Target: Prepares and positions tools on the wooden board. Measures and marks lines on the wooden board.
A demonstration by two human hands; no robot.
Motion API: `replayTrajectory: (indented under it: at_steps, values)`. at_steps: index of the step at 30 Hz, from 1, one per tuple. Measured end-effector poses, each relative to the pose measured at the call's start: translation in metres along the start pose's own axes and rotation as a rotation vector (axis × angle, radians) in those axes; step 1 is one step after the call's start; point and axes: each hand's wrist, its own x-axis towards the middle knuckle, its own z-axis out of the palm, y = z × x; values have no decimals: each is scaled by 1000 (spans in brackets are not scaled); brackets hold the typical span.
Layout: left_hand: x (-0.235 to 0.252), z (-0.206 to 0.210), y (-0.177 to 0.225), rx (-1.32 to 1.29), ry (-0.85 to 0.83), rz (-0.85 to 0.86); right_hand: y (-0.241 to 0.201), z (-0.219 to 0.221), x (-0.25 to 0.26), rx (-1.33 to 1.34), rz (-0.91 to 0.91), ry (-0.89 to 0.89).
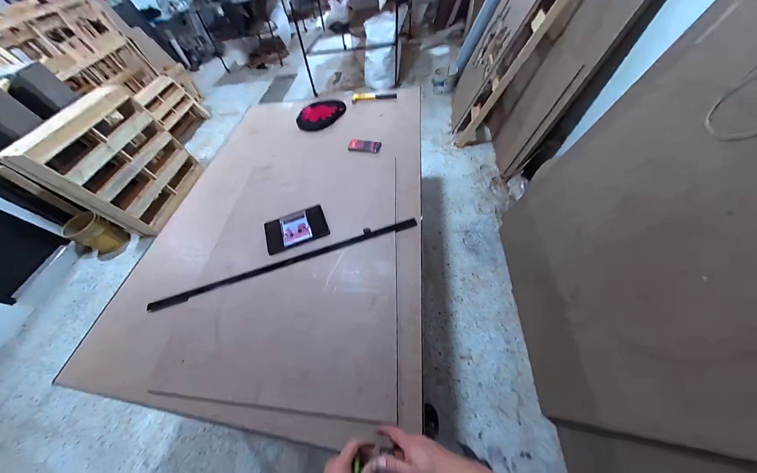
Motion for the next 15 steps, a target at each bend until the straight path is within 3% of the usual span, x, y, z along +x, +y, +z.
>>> replayTrajectory:
  at_steps: [4, 9, 15]
  values:
    - [33, -15, -2, -15, -129, 26, -11, 0, 16, 52, 6, 49]
    - [61, -50, -19, -88, -317, -117, -19, 24, 33, 112, 101, 182]
    - [116, -90, -51, -220, -787, -48, -30, 87, 63, 270, 221, 534]
